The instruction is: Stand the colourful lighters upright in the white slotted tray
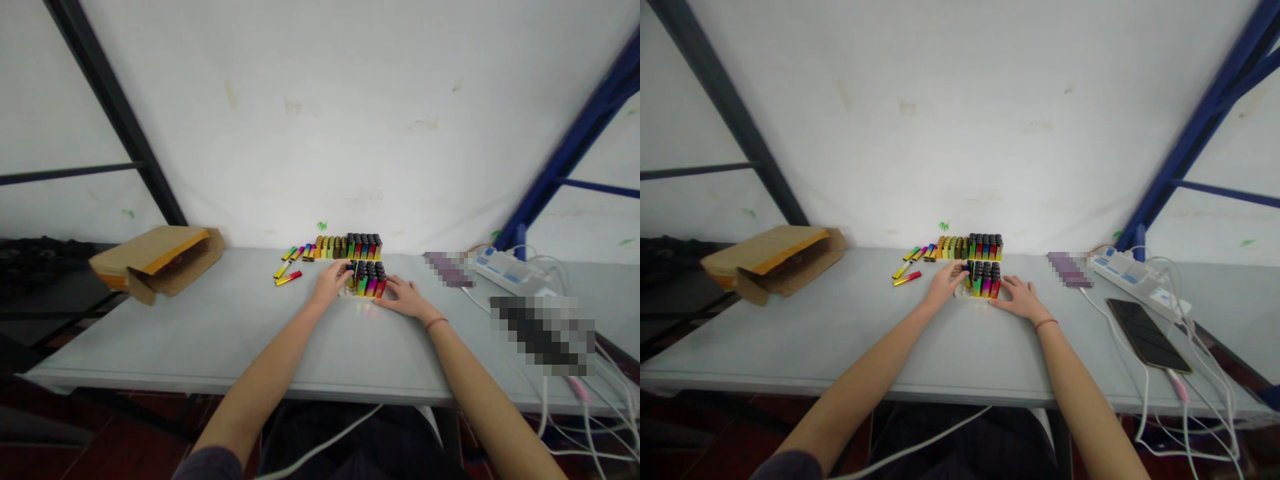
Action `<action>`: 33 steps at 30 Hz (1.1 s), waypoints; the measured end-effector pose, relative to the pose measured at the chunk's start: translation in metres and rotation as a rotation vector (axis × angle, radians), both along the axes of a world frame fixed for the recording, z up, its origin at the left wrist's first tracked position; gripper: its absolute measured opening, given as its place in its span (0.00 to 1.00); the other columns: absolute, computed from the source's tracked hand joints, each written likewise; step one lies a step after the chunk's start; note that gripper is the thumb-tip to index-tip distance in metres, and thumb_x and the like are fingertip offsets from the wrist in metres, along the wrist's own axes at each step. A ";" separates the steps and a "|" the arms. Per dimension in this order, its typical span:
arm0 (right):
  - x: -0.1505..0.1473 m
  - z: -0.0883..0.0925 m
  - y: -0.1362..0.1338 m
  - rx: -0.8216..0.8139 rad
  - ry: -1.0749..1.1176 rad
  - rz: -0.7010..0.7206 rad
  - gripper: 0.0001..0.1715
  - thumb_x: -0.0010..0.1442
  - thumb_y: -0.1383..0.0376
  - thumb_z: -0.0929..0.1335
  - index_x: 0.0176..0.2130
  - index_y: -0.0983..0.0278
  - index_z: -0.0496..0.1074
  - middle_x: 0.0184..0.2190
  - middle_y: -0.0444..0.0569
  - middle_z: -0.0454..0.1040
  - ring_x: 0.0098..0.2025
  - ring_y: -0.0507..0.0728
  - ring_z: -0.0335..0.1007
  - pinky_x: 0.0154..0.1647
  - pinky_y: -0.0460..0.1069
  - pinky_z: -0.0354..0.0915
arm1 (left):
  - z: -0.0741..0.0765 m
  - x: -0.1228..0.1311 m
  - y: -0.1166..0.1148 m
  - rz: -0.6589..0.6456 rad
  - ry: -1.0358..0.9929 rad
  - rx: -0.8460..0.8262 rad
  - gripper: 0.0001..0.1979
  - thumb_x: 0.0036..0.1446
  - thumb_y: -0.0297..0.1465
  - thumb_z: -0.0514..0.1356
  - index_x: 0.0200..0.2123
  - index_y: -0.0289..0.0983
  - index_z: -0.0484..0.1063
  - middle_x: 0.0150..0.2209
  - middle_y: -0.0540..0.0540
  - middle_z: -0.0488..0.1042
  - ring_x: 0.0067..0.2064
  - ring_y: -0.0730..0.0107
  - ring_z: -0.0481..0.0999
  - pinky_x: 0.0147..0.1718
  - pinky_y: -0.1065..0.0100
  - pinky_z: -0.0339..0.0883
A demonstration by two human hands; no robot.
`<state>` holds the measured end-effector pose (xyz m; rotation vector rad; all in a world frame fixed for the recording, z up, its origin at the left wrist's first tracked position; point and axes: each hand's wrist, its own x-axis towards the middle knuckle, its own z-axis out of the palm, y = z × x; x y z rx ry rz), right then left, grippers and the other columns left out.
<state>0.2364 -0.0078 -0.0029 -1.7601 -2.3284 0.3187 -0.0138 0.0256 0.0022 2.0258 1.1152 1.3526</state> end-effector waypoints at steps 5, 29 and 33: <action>0.000 0.001 0.000 0.004 -0.006 0.003 0.43 0.63 0.41 0.66 0.69 0.55 0.63 0.72 0.56 0.58 0.74 0.73 0.48 0.71 0.76 0.45 | -0.004 0.001 0.003 0.018 -0.001 0.057 0.08 0.63 0.31 0.61 0.45 0.40 0.74 0.47 0.45 0.81 0.46 0.64 0.82 0.52 0.60 0.75; 0.000 0.003 -0.002 -0.001 0.008 0.017 0.42 0.62 0.39 0.66 0.68 0.54 0.65 0.73 0.55 0.57 0.73 0.74 0.49 0.70 0.76 0.45 | 0.033 -0.089 0.011 0.642 0.707 -0.378 0.11 0.58 0.29 0.61 0.42 0.41 0.81 0.56 0.30 0.75 0.61 0.34 0.65 0.53 0.37 0.61; 0.001 0.002 -0.001 -0.004 0.019 0.017 0.43 0.63 0.40 0.66 0.68 0.56 0.64 0.73 0.56 0.57 0.73 0.73 0.49 0.70 0.76 0.43 | 0.031 -0.102 0.015 0.595 0.721 -0.462 0.07 0.56 0.28 0.63 0.38 0.42 0.80 0.49 0.34 0.80 0.60 0.35 0.68 0.55 0.37 0.59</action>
